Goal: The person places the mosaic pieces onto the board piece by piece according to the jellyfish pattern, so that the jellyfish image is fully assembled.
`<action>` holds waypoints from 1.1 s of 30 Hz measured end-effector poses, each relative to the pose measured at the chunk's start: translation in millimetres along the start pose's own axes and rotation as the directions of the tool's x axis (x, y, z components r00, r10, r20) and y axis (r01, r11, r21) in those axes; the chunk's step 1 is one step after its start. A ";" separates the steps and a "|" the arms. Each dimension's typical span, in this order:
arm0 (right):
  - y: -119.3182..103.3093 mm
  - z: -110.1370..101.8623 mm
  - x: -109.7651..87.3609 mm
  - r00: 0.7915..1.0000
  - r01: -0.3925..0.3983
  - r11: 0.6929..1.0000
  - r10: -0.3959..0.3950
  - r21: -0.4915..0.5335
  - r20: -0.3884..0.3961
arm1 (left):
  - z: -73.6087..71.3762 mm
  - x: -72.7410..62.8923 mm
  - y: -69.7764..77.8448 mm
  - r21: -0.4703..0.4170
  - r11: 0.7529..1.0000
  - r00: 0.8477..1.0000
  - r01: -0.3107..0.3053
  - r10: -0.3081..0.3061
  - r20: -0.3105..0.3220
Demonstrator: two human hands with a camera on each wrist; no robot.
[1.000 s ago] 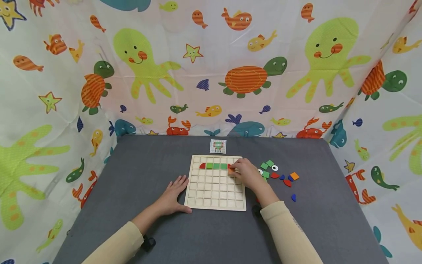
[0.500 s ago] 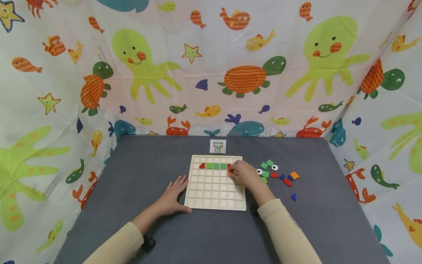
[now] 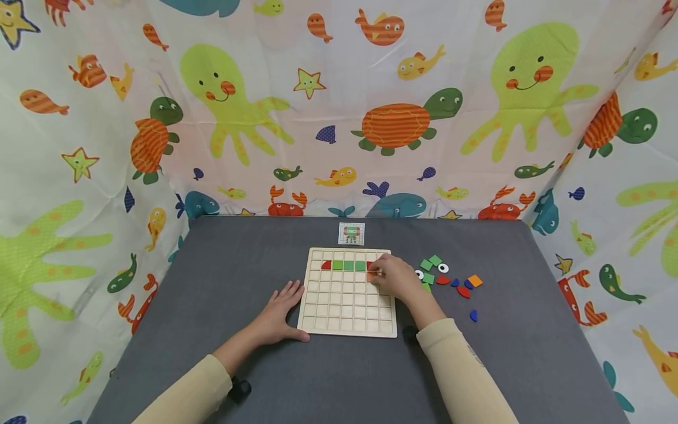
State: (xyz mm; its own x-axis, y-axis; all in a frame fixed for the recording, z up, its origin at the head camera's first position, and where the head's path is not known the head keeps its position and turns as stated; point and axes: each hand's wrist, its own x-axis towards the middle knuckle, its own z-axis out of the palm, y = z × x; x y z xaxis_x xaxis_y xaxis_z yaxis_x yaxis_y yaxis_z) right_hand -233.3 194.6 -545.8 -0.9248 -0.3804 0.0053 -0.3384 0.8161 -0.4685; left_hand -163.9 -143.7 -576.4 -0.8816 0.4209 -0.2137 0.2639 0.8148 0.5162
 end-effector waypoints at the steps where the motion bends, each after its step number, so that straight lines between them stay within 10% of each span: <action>1: 0.7 -1.9 -1.4 1.000 -0.005 1.000 0.005 0.018 -0.005 | 0.3 0.0 0.0 0.000 1.000 1.000 0.003 -0.003 0.002; 33: 34.2 -23.0 -27.4 0.999 -0.017 0.999 0.020 0.051 -0.051 | -2.0 -0.4 4.9 -0.007 1.000 1.000 0.019 -0.019 0.003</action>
State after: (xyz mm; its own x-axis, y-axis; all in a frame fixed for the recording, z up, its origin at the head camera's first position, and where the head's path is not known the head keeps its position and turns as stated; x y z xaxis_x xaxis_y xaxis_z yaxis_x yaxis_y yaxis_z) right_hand -223.6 242.9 -541.7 -0.9390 -0.3415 0.0408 -0.3130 0.7992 -0.5132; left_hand -163.1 -140.7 -572.1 -0.8852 0.4067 -0.2258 0.2446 0.8198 0.5178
